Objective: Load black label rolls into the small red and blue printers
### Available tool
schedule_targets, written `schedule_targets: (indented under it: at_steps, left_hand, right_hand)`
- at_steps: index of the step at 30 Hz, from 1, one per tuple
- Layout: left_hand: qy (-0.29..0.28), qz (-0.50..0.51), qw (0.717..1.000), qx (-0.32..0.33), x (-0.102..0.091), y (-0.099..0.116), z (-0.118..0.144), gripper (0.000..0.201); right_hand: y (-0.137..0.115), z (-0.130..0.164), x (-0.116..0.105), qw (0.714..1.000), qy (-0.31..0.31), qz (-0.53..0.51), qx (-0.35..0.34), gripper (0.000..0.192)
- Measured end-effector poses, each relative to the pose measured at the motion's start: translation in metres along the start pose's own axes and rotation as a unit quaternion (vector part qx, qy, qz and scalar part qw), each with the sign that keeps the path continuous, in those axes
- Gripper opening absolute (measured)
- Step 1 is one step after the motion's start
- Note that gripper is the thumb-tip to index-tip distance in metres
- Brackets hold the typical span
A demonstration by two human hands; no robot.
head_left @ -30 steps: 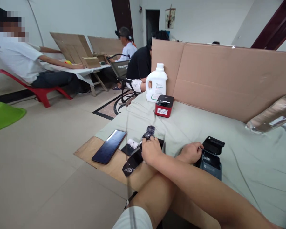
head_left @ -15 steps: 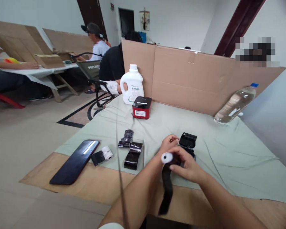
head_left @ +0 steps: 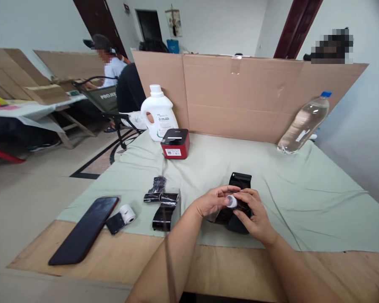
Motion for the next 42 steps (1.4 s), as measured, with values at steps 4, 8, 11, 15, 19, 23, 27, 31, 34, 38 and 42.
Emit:
schedule_targets:
  at_steps: [4,8,11,15,19,23,27,31,34,38,42]
  left_hand:
    - [-0.021,0.005,1.000,-0.004,0.000,-0.002,0.001,0.074]
    - [-0.045,0.026,0.999,-0.014,0.000,-0.003,0.001,0.083]
    - [-0.041,0.042,0.998,-0.007,0.001,-0.002,0.000,0.085]
    - [-0.033,0.064,0.997,-0.007,0.005,0.001,0.002,0.088]
    - [0.004,0.092,0.996,0.000,0.007,0.001,0.002,0.082]
    - [0.020,0.096,0.995,0.000,0.008,-0.002,-0.002,0.073]
    - [0.016,0.082,0.997,0.005,0.012,-0.005,-0.003,0.067]
    - [0.019,0.021,0.999,0.043,0.018,-0.003,-0.001,0.069]
    - [0.022,-0.040,0.998,0.053,0.020,-0.002,0.000,0.066]
    - [0.002,-0.074,0.997,0.026,0.015,0.000,0.000,0.073]
    - [-0.023,-0.114,0.991,-0.063,0.006,0.011,0.007,0.077]
  right_hand:
    - [-0.004,0.001,0.002,1.000,0.013,0.001,-0.018,0.041]
    - [-0.007,0.001,0.004,0.999,0.013,0.007,-0.031,0.042]
    - [-0.005,0.001,0.003,0.999,0.002,0.035,-0.033,0.045]
    - [-0.001,0.003,0.000,0.997,0.013,0.058,-0.057,0.056]
    - [-0.002,0.006,-0.002,0.993,0.041,0.062,-0.088,0.042]
    - [-0.004,0.004,-0.003,0.993,0.088,0.048,-0.063,0.031]
    - [-0.002,0.001,-0.002,0.995,0.090,0.014,-0.050,0.031]
    - [0.002,0.004,0.003,0.993,0.088,0.034,-0.068,0.040]
    - [0.004,0.006,0.004,0.993,0.094,0.042,-0.057,0.035]
    - [0.008,0.007,-0.002,0.997,0.082,0.011,0.005,0.029]
    - [0.020,0.006,-0.017,0.992,0.058,0.010,0.109,0.024]
Point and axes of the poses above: each hand's wrist, its own z-axis away from the middle knuckle, its own x-axis out of the palm, y = z × x, the point moved 1 cm from there along -z, towards the middle knuckle, and after that the axes turned 6 degrees about y, right-handed, at the moved point
